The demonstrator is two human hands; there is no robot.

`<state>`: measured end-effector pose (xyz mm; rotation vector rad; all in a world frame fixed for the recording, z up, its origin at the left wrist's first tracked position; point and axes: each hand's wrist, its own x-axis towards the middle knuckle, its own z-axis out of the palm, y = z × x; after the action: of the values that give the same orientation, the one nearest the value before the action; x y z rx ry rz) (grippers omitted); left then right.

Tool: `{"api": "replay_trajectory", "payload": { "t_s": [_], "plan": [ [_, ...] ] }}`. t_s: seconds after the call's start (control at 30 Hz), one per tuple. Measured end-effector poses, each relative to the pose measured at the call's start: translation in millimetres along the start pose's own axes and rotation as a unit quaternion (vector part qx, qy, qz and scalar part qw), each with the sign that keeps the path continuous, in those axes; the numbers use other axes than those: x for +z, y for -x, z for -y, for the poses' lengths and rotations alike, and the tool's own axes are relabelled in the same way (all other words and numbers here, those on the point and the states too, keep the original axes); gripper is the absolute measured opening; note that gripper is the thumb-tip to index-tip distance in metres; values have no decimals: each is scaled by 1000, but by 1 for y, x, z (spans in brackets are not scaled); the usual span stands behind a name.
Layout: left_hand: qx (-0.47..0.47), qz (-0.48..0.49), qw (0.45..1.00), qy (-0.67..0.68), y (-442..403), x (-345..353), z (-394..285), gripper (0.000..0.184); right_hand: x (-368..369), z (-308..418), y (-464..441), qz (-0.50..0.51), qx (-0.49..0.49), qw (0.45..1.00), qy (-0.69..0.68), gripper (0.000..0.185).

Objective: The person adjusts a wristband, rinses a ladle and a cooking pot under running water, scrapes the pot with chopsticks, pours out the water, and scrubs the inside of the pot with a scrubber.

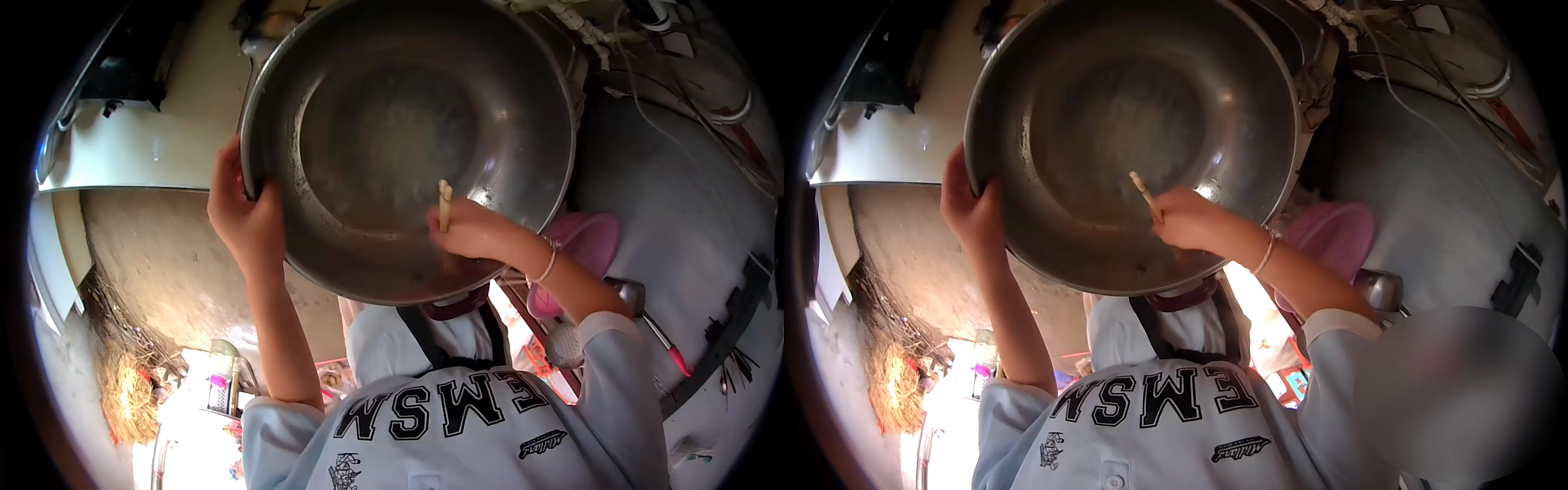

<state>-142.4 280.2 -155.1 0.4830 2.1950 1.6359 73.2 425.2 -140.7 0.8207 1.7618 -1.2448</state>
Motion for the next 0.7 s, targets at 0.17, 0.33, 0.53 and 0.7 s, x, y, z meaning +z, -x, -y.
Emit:
{"api": "replay_trajectory", "payload": {
  "t_s": [0.17, 0.33, 0.53, 0.7],
  "plan": [
    [-23, 24, 998, -57, 3, -2, -5, 43, -9, -23, 22, -221, -136, 965, -32, 14],
    [48, -6, 994, -94, 5, -1, -2, 33, -64, -23, 100, -516, -89, 785, -332, 19],
    [53, -6, 989, -141, 4, 0, -2, 27, -70, -179, 76, -530, 258, 795, -140, 33],
    [28, -5, 983, -181, 4, 4, -10, 25, -9, -279, -16, -458, 287, 840, -45, 40]
  ]
}}
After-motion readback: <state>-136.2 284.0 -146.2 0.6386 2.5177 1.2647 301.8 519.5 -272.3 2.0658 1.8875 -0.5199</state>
